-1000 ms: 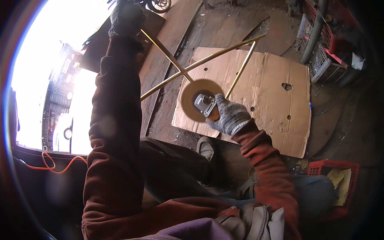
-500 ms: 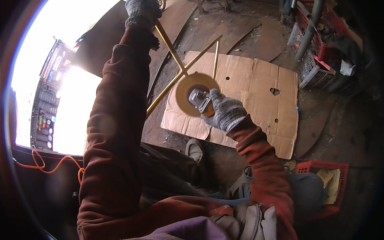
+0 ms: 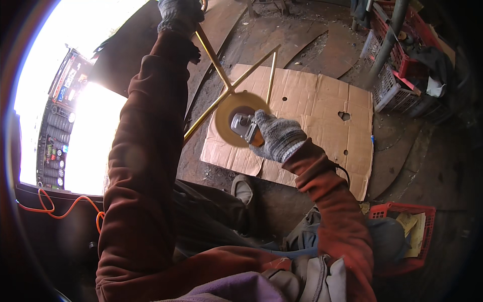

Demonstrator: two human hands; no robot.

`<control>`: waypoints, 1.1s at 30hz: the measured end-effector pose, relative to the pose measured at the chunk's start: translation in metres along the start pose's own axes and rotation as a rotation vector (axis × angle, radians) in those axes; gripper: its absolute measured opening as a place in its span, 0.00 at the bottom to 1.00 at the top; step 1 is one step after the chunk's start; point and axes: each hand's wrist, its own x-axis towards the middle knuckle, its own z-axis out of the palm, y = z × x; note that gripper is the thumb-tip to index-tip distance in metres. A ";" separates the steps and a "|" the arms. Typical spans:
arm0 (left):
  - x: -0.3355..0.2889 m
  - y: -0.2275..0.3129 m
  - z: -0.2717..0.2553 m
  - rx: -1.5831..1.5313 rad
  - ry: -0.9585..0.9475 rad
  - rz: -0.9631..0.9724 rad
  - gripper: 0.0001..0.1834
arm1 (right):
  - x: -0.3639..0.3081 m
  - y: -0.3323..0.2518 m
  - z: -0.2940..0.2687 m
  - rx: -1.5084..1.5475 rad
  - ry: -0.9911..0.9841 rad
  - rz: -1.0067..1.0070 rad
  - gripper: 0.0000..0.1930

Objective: The person uses an angle grinder to smooth and shape the joints and surfaces of a thin brass-colored metal frame.

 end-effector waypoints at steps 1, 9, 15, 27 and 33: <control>-0.003 0.003 0.003 0.043 0.015 -0.002 0.21 | 0.000 0.000 0.000 -0.005 -0.004 0.008 0.41; 0.001 0.004 0.003 0.011 -0.039 -0.046 0.21 | -0.004 -0.002 0.013 -0.044 -0.114 0.043 0.43; -0.015 0.005 0.016 0.092 0.017 -0.039 0.20 | -0.002 -0.006 0.002 -0.046 -0.149 0.088 0.41; -0.029 0.016 0.015 0.092 -0.040 -0.081 0.18 | -0.012 0.004 0.004 -0.057 -0.122 0.064 0.43; -0.015 0.003 0.004 0.239 -0.068 0.206 0.18 | -0.025 -0.011 -0.012 0.012 -0.095 0.149 0.45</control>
